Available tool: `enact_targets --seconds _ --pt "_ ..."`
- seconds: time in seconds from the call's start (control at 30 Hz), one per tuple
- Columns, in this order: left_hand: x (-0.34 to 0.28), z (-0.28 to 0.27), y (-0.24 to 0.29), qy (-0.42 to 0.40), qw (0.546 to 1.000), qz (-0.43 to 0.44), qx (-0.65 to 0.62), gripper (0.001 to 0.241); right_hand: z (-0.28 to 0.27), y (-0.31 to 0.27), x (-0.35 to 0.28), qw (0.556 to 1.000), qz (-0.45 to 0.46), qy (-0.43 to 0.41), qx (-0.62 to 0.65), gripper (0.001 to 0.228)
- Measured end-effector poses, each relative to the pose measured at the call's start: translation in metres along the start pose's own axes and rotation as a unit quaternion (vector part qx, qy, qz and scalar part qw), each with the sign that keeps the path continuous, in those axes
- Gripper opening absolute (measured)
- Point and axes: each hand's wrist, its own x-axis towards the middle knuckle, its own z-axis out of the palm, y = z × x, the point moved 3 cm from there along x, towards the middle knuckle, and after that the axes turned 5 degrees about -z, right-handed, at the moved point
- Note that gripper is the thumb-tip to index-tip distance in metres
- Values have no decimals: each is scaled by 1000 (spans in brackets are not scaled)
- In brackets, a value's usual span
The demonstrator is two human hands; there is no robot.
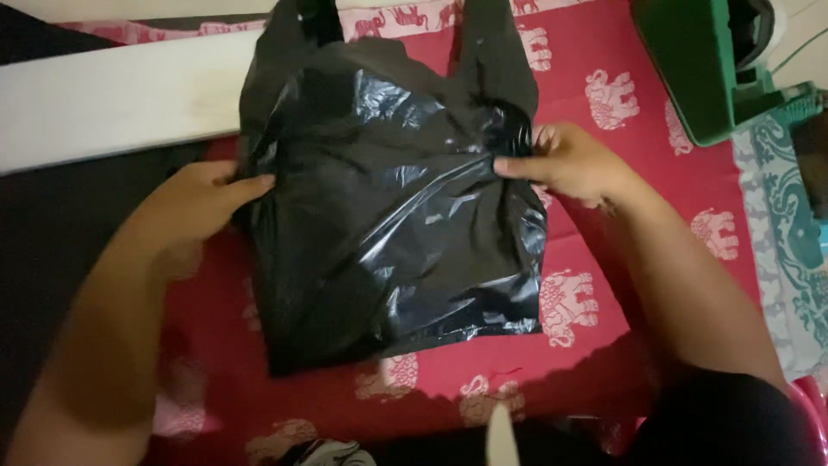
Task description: The person places a folded checkered shirt into a black plastic bag on a red patterned surface. They then fold the bag around the shirt, tucking in the sides and folding the top down to create a compact package.
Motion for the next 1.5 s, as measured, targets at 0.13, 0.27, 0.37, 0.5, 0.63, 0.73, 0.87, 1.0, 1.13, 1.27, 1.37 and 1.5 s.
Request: enact_targets --seconds 0.13,0.27,0.37,0.5,0.63,0.73,0.87,1.0,1.13,1.27,1.37,1.5 --pt "-8 -16 -1 61 991 0 118 33 -19 10 10 995 -71 63 39 17" --pt "-39 -5 4 254 955 149 31 74 -18 -4 -1 997 28 51 -55 39" --pt "-83 27 20 291 897 311 122 78 -16 1 1 996 37 44 -63 42" --pt "-137 104 32 60 842 521 127 65 -19 -14 1 994 39 73 -71 45" --pt "-162 173 34 108 703 626 320 78 -53 21 70 985 -96 135 53 37" --pt "-158 186 42 272 647 650 291 19 -45 -27 53 978 -83 189 -14 33" --pt "-144 193 47 326 661 589 331 18 -66 5 118 969 -120 213 27 21" --pt "-131 181 48 286 585 686 325 25 -75 26 147 959 -147 239 44 18" --pt "-118 159 35 76 477 795 368 15 -108 44 142 881 -302 313 -188 23" --pt "-89 122 -6 39 458 800 386 19 -122 52 89 879 -299 298 -222 30" --pt "-58 77 -13 2 572 721 391 14 -107 45 33 933 -253 198 -163 47" --pt "-7 22 -30 111 757 596 244 32 -102 63 -10 956 -272 106 3 38"
